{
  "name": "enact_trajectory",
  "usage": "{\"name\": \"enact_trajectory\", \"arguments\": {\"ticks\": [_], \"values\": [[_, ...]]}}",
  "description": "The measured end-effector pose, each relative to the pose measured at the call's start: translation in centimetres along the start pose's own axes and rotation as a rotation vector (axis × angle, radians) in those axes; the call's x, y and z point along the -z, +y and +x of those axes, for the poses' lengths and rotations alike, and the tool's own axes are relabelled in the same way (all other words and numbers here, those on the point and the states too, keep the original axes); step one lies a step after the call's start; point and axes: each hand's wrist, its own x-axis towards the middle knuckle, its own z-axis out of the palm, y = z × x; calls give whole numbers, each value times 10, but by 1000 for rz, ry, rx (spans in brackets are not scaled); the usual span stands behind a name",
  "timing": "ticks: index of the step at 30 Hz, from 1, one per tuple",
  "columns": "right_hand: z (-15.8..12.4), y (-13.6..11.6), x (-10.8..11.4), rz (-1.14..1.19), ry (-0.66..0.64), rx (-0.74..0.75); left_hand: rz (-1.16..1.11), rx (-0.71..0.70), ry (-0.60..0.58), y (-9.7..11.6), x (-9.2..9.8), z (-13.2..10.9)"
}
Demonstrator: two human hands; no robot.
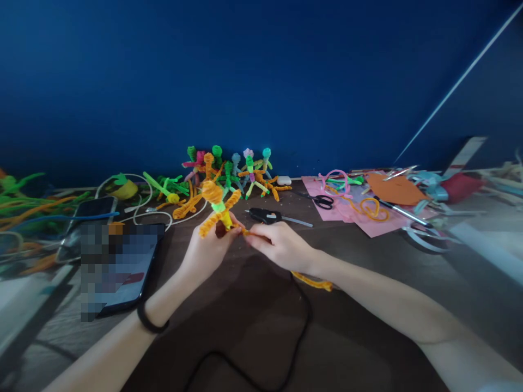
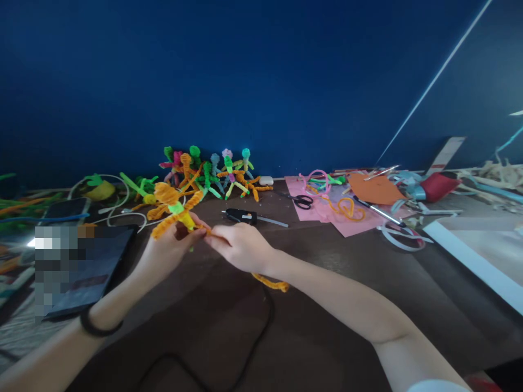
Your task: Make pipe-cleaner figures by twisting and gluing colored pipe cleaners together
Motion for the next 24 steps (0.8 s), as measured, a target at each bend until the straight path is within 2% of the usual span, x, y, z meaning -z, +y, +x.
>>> {"name": "enact_trajectory", "arguments": {"ticks": [3, 6, 9, 13, 16, 20, 24], "values": [[5, 7, 7, 60, 98, -43, -23, 5, 11, -2, 3, 3], [9, 16, 11, 91, 122, -89, -116, 58, -50, -5, 5, 5], [11, 22, 9, 126, 85, -92, -263, 102, -101, -6, 5, 7], [11, 24, 0, 189, -18, -81, -438, 149, -81, -4, 4, 5], [8, 19, -7, 210, -99, -95, -481, 167, -57, -2, 3, 4], [4, 10, -13, 140, -179, -103, -404, 144, 34, -3, 2, 5], [0, 3, -13, -14, -251, -100, -80, 37, 115, -8, 2, 5]]}}
